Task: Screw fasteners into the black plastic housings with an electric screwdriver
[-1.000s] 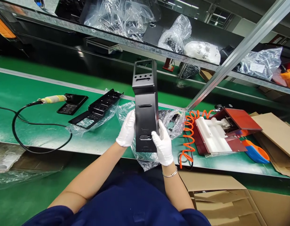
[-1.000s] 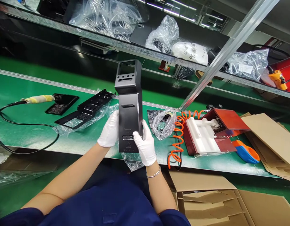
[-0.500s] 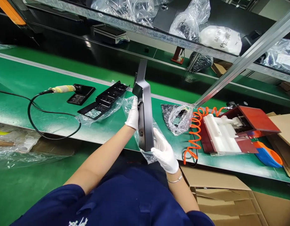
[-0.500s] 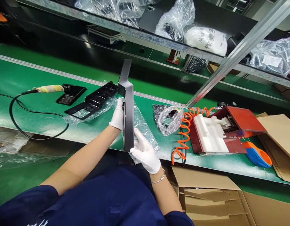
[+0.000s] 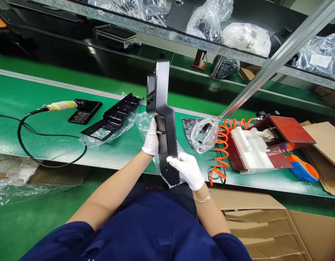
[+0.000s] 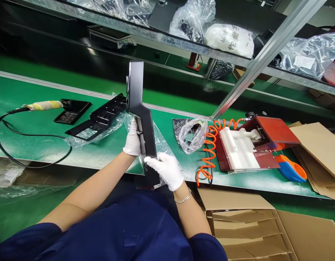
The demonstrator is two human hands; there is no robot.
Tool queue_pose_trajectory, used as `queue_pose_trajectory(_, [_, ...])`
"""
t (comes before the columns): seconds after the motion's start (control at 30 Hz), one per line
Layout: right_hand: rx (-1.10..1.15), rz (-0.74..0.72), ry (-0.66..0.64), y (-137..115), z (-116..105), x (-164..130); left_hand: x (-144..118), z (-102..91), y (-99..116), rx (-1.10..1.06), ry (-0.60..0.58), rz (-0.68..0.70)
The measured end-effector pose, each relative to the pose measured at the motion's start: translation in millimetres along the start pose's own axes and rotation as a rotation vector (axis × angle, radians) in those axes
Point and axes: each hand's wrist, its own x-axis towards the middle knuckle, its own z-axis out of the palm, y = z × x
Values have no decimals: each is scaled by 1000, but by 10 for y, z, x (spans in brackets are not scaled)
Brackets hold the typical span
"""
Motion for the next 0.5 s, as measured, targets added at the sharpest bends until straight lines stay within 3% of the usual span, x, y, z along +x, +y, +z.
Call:
queue_pose_trajectory(0.07, [-19,0,-11,-24,-26,31,-20,2,9,0,0,23])
queue_pose_trajectory(0.23, [23,-7,-187,-4,-7,27,3,-10,78,20,1,4])
queue_pose_trajectory(0.4, [32,6,21,-64,29,45,-50,32,83,5,73,-24])
queue_pose_trajectory(0.5, [45,13,-135,-76,9,55,-67,42,98,-2,123,-77])
